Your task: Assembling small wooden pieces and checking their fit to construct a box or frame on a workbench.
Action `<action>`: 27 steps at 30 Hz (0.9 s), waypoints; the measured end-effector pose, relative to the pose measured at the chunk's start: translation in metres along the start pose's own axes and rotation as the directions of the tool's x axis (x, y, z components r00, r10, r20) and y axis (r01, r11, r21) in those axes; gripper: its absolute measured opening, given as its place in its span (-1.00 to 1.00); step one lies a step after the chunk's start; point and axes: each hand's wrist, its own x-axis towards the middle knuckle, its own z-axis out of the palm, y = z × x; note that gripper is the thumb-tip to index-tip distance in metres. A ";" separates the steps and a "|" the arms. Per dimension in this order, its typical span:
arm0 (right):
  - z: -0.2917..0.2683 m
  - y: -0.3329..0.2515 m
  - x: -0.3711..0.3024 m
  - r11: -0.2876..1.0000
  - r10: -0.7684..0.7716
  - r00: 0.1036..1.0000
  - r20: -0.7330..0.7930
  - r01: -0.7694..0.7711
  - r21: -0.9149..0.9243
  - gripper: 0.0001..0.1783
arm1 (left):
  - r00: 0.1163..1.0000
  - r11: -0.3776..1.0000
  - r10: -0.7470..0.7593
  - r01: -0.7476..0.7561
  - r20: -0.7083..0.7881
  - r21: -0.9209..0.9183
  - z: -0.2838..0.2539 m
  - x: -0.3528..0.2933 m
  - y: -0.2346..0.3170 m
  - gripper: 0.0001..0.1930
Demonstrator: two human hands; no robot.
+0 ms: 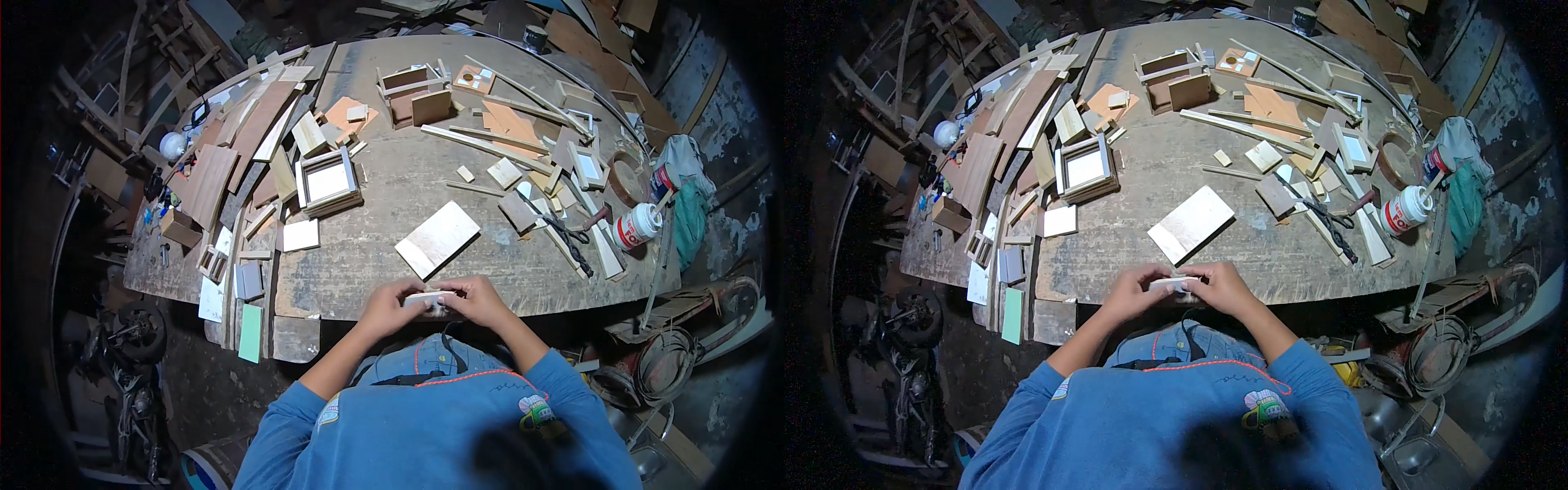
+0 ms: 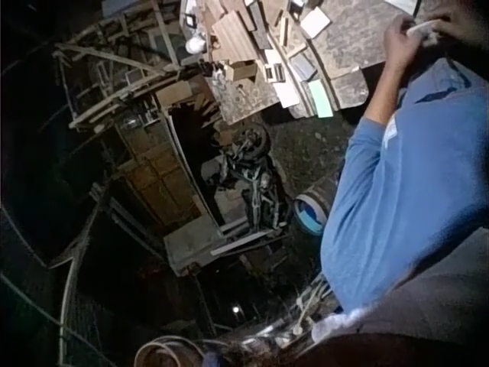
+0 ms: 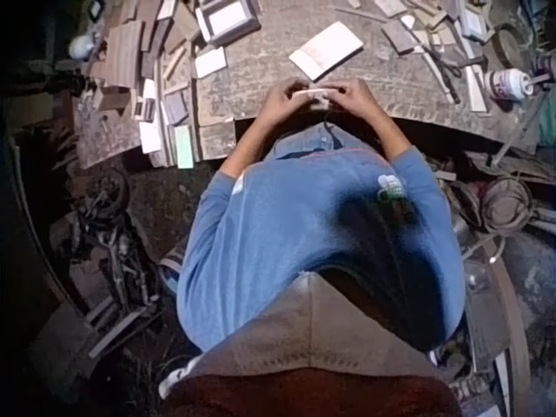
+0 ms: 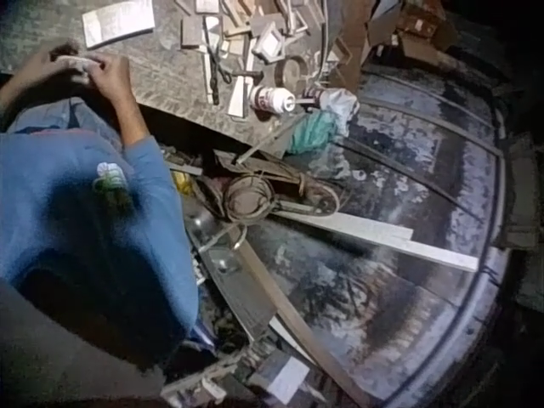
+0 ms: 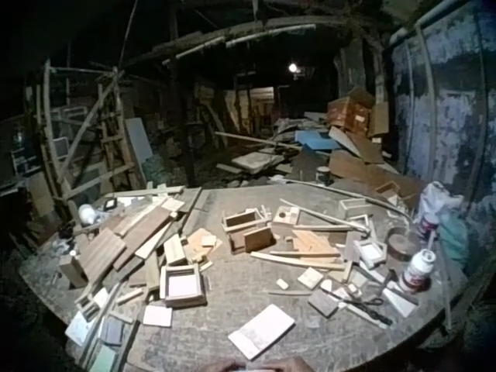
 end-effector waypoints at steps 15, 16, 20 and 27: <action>-0.075 -0.005 0.020 0.986 0.048 0.997 0.061 -0.057 0.154 -0.46 | 1.000 0.995 -0.002 0.000 0.026 0.096 0.034 0.057 0.027 -0.71; -0.080 -0.003 0.022 0.993 0.047 0.997 0.063 -0.053 0.101 -0.48 | 1.000 0.995 -0.002 -0.001 0.026 0.096 0.036 0.061 0.031 -0.71; -0.095 0.000 0.027 0.999 0.028 0.997 0.072 -0.031 0.038 -0.52 | 0.996 0.998 -0.015 0.010 0.084 0.068 0.045 0.075 0.035 -0.72; -0.115 0.001 0.034 0.999 -0.006 0.995 0.099 0.001 0.046 -0.50 | 0.994 0.994 0.106 -0.106 -0.001 0.015 0.057 0.088 0.030 -0.76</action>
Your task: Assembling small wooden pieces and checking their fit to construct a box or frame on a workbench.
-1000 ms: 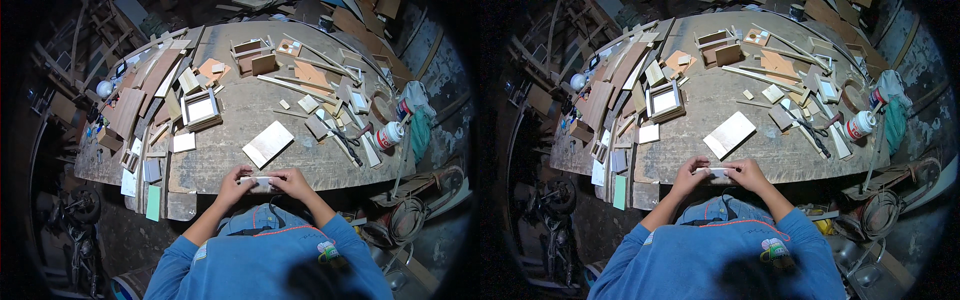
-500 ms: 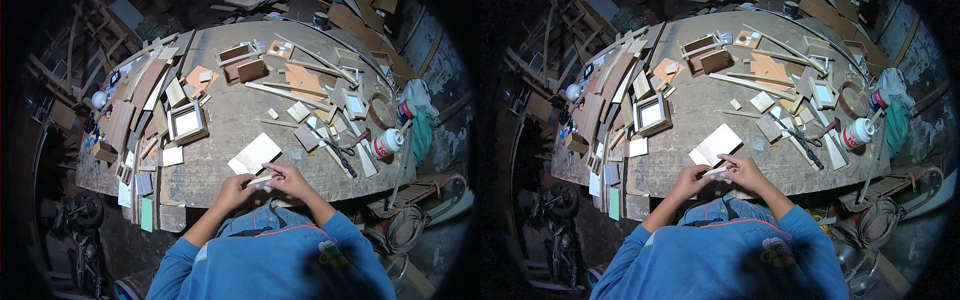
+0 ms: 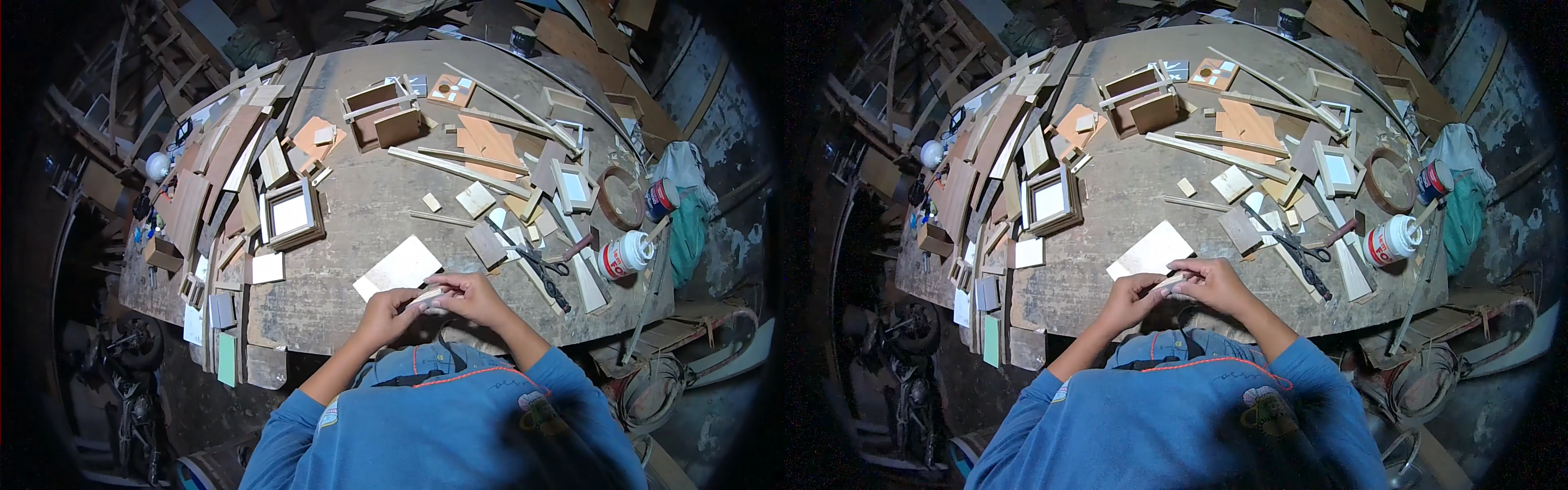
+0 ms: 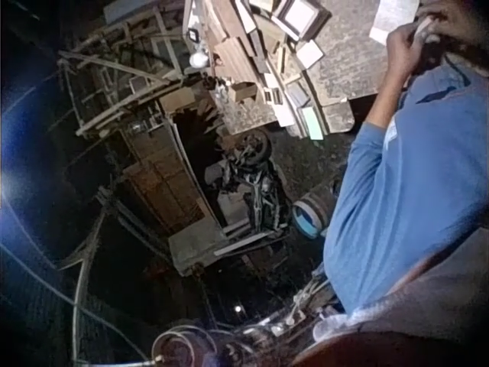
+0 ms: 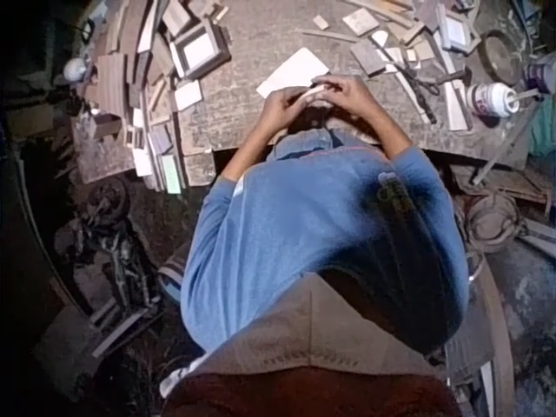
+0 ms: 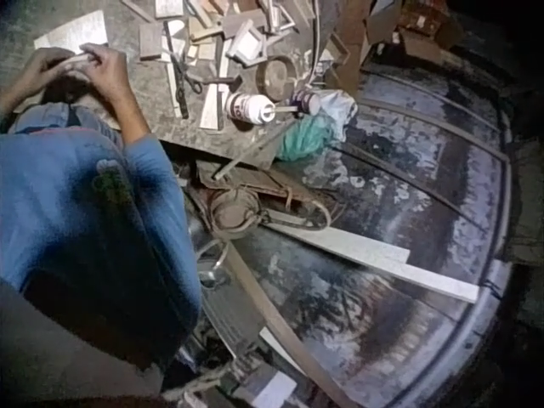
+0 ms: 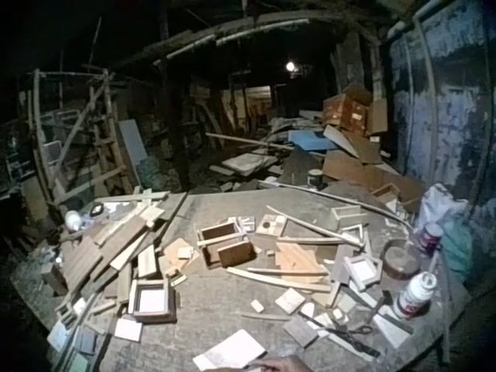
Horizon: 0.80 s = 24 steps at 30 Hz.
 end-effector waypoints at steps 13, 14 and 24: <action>-0.005 -0.039 0.010 0.980 -0.183 0.976 0.117 0.172 0.099 -0.53 | 0.794 0.149 -0.174 0.606 0.582 -0.781 -0.014 -0.002 0.003 -0.66; -0.003 -0.037 0.011 0.969 -0.199 0.973 0.118 0.178 0.173 -0.58 | 0.781 0.082 -0.072 0.624 0.620 -0.777 -0.014 -0.003 0.001 -0.64; -0.011 -0.037 0.000 0.905 -0.065 0.995 -0.069 0.088 0.416 -0.67 | 0.978 0.789 -0.208 0.185 0.028 -0.586 -0.010 -0.007 0.056 -0.58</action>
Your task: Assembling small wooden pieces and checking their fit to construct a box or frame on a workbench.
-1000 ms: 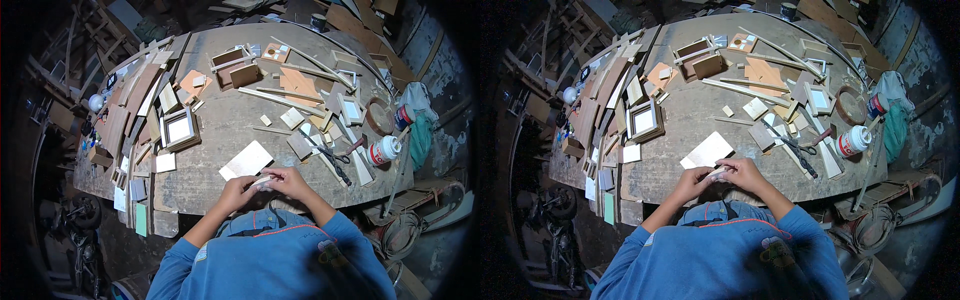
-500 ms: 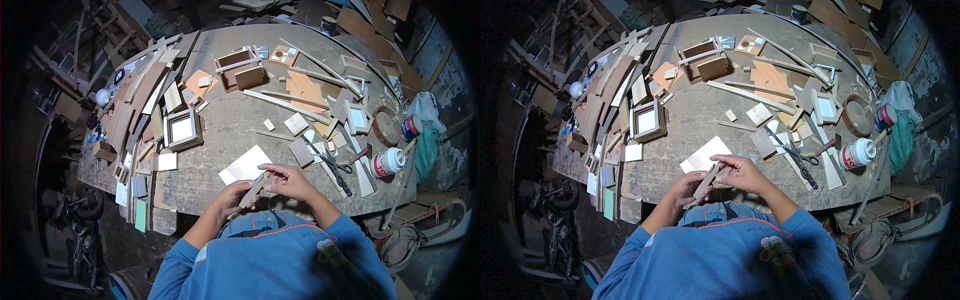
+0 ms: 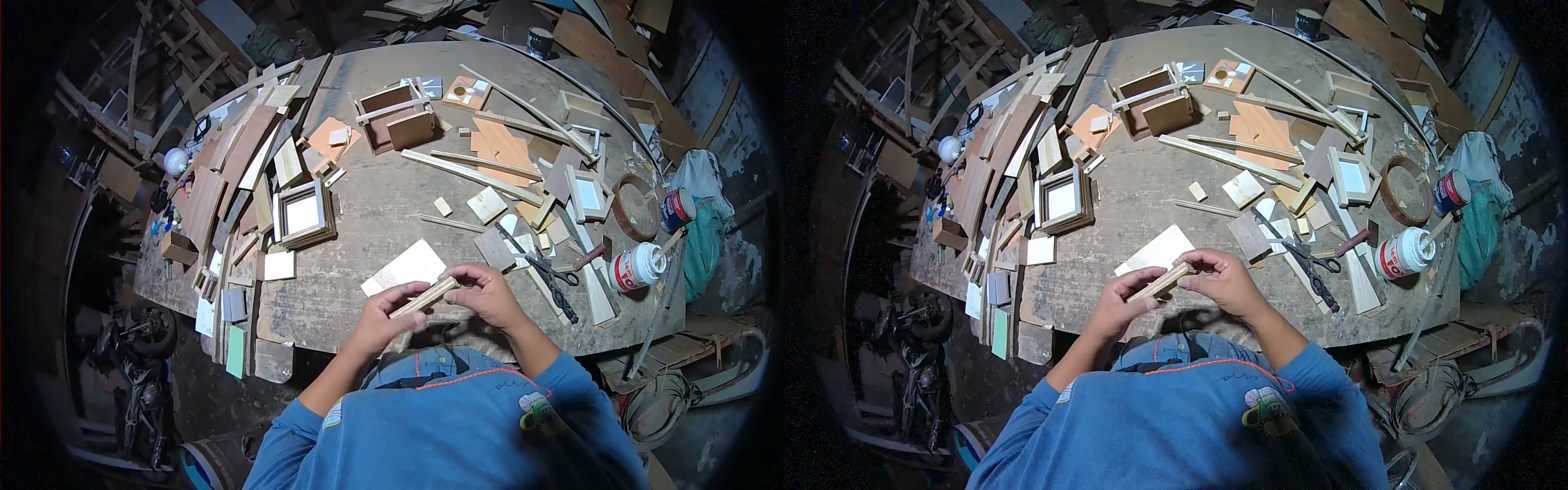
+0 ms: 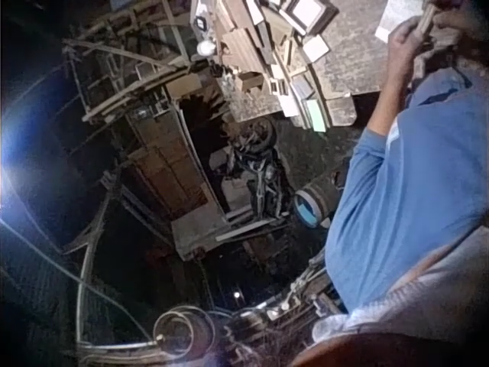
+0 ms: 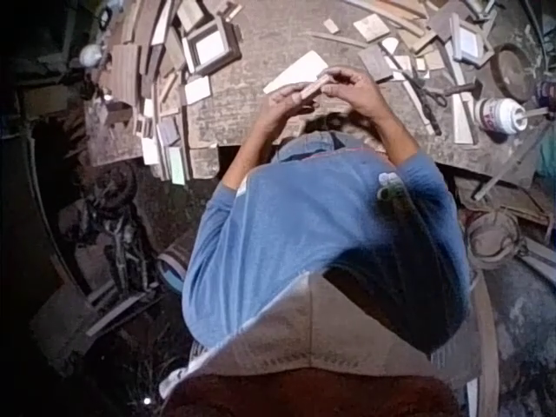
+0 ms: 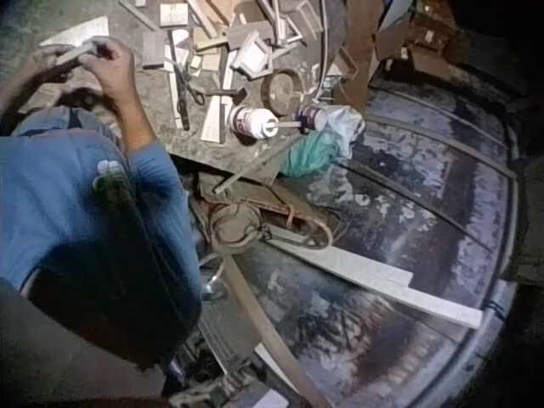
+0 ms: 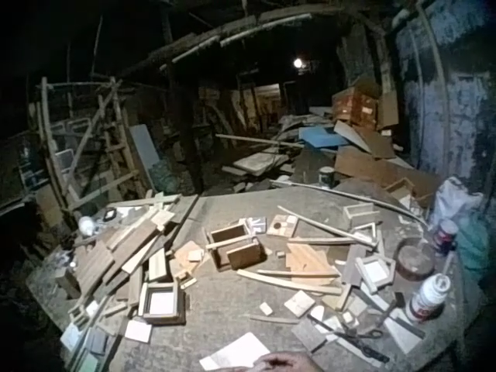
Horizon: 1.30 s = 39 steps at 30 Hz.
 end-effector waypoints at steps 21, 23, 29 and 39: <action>0.002 -0.045 -0.026 0.748 -0.485 0.849 0.209 0.526 -0.404 -0.61 | 0.682 0.430 0.680 -0.667 0.267 0.608 0.012 -0.016 0.039 -0.71; 0.001 -0.046 -0.025 0.749 -0.484 0.848 0.214 0.528 -0.400 -0.61 | 0.674 0.417 0.680 -0.678 0.287 0.606 0.012 -0.015 0.041 -0.72; -0.001 -0.048 -0.022 0.752 -0.478 0.844 0.243 0.536 -0.384 -0.59 | 0.675 0.420 0.683 -0.675 0.278 0.607 0.013 -0.012 0.042 -0.73; -0.005 -0.047 -0.017 0.752 -0.413 0.887 0.209 0.461 -0.472 -0.60 | 0.772 0.470 0.595 -0.559 0.222 0.683 0.018 0.003 0.051 -0.64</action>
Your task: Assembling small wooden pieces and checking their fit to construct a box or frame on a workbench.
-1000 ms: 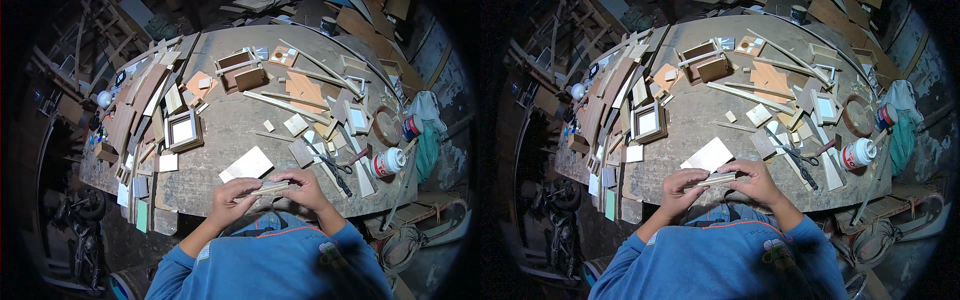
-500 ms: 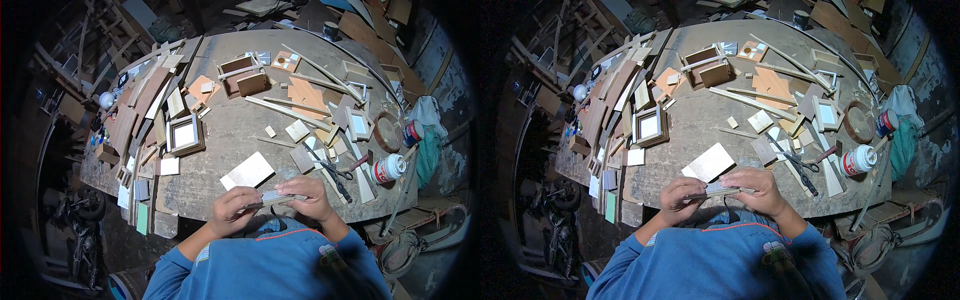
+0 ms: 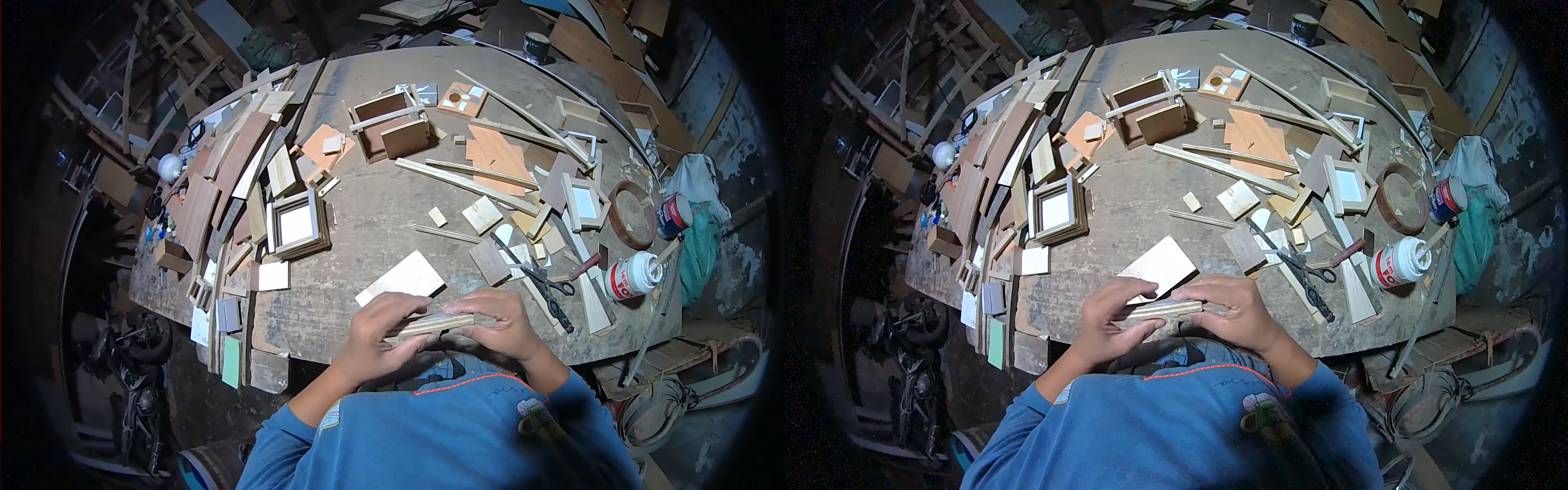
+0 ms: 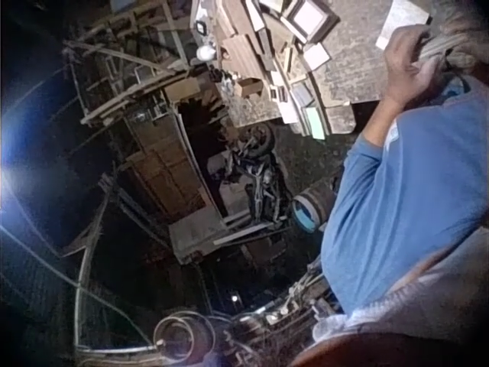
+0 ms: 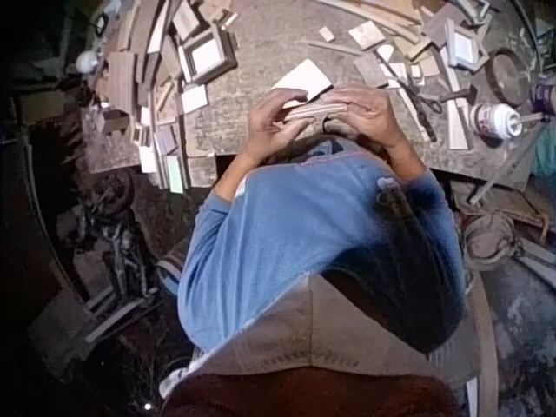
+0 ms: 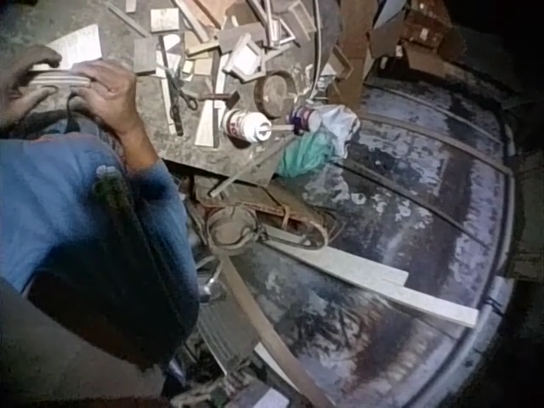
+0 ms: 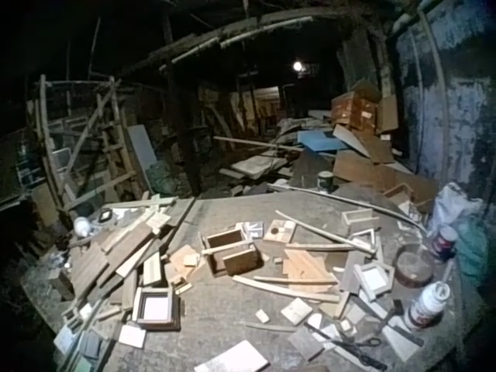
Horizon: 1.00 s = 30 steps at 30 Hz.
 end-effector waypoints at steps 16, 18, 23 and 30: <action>0.008 -0.005 0.001 0.991 0.132 0.986 -0.105 -0.129 0.036 -0.68 | 0.958 0.913 -0.257 0.283 0.125 -0.293 0.006 -0.007 -0.015 -0.74; 0.007 -0.007 0.002 0.990 0.141 0.985 -0.100 -0.138 0.039 -0.68 | 0.957 0.910 -0.267 0.290 0.117 -0.297 0.007 -0.009 -0.015 -0.75; 0.009 -0.008 0.001 0.984 0.174 0.979 -0.108 -0.168 0.062 -0.70 | 0.957 0.902 -0.278 0.291 0.086 -0.320 0.008 -0.010 -0.012 -0.75; 0.013 -0.006 0.002 0.972 0.217 0.968 -0.122 -0.204 0.115 -0.71 | 0.940 0.881 -0.327 0.342 0.101 -0.327 0.010 -0.013 -0.016 -0.73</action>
